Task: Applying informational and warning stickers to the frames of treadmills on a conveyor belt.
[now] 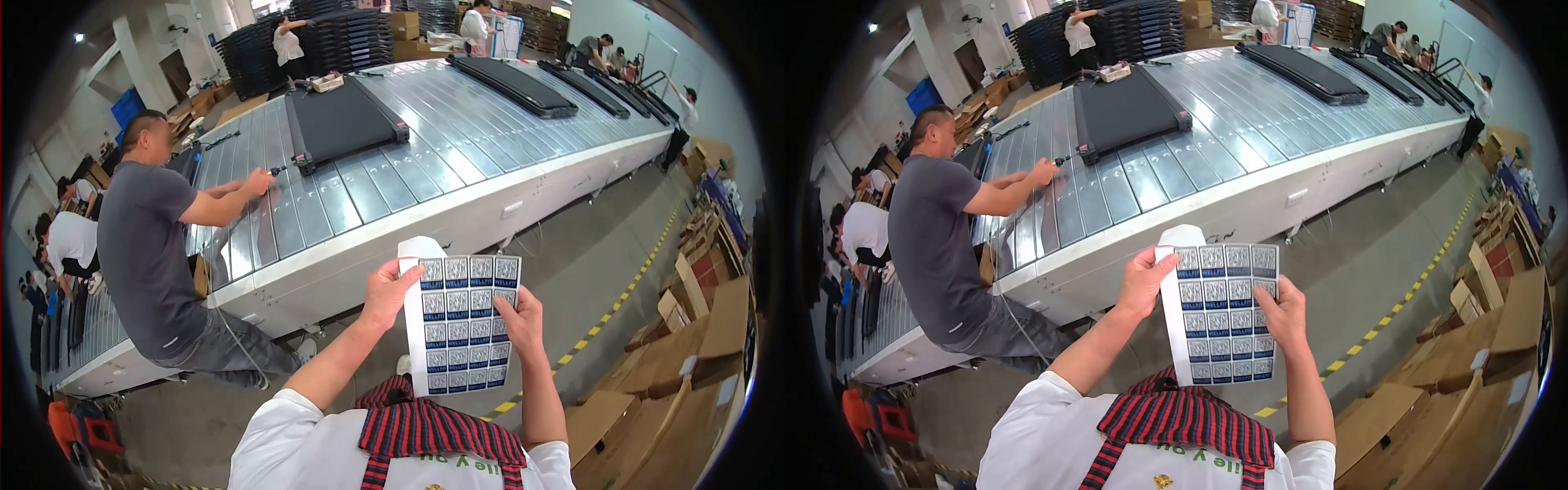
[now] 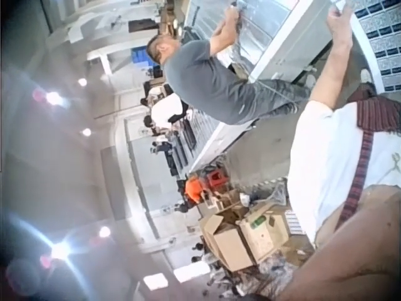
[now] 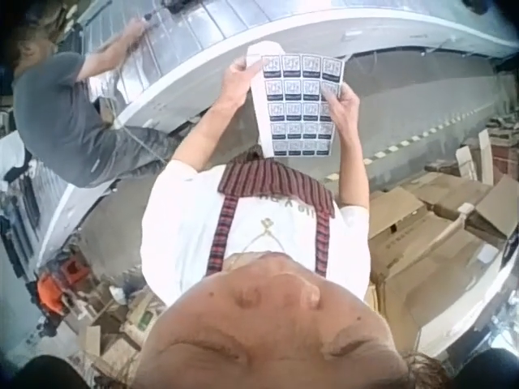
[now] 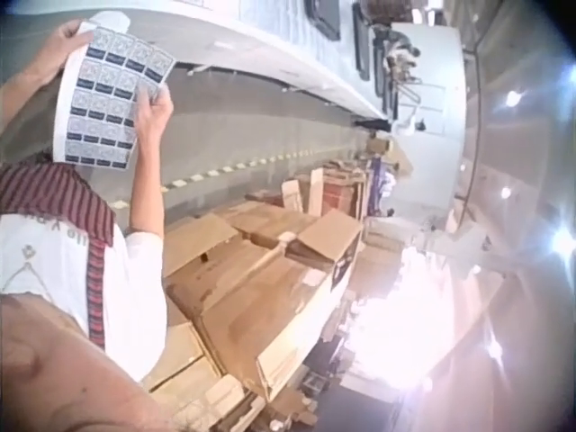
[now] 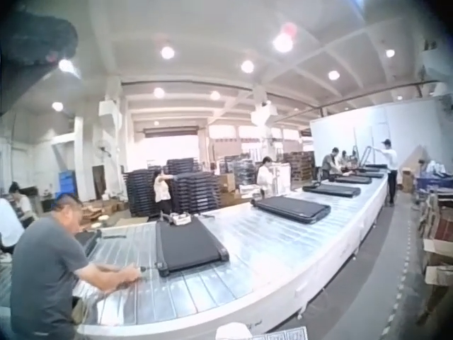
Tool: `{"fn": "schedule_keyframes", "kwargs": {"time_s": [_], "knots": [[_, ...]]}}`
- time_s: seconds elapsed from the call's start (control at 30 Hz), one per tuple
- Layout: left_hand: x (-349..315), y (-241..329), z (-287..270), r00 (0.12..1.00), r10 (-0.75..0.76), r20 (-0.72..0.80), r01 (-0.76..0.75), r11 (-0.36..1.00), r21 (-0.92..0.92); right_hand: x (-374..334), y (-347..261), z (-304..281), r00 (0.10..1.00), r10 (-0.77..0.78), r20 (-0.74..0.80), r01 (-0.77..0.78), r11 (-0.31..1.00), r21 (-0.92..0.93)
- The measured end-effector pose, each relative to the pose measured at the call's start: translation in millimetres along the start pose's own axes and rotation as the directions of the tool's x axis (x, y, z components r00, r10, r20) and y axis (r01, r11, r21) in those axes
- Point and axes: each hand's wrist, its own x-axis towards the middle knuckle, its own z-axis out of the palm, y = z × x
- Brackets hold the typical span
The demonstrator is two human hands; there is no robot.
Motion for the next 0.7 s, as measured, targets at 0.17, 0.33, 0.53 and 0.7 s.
{"fn": "schedule_keyframes", "kwargs": {"time_s": [0.17, 0.33, 0.53, 0.7], "knots": [[41, -3, 12, 1.0, 0.024, -0.013, -0.022, 0.994, 0.11, 47, 6, -3, 0.993, 0.01, 0.118, -0.014, 1.0, 0.027], [98, 10, 16, 0.993, -0.065, 0.102, 0.06, 0.997, 0.05, 130, 15, -34, 0.977, 0.152, 0.153, -0.201, 0.897, 0.394], [178, 4, 43, 0.962, -0.043, 0.268, -0.048, 0.945, 0.323, 195, 29, -40, 0.813, 0.258, 0.523, -0.399, 0.899, 0.178], [227, -6, 53, 0.967, -0.176, 0.185, 0.139, 0.971, 0.195, 254, 26, -38, 0.829, 0.27, 0.491, -0.287, 0.957, -0.041]]}}
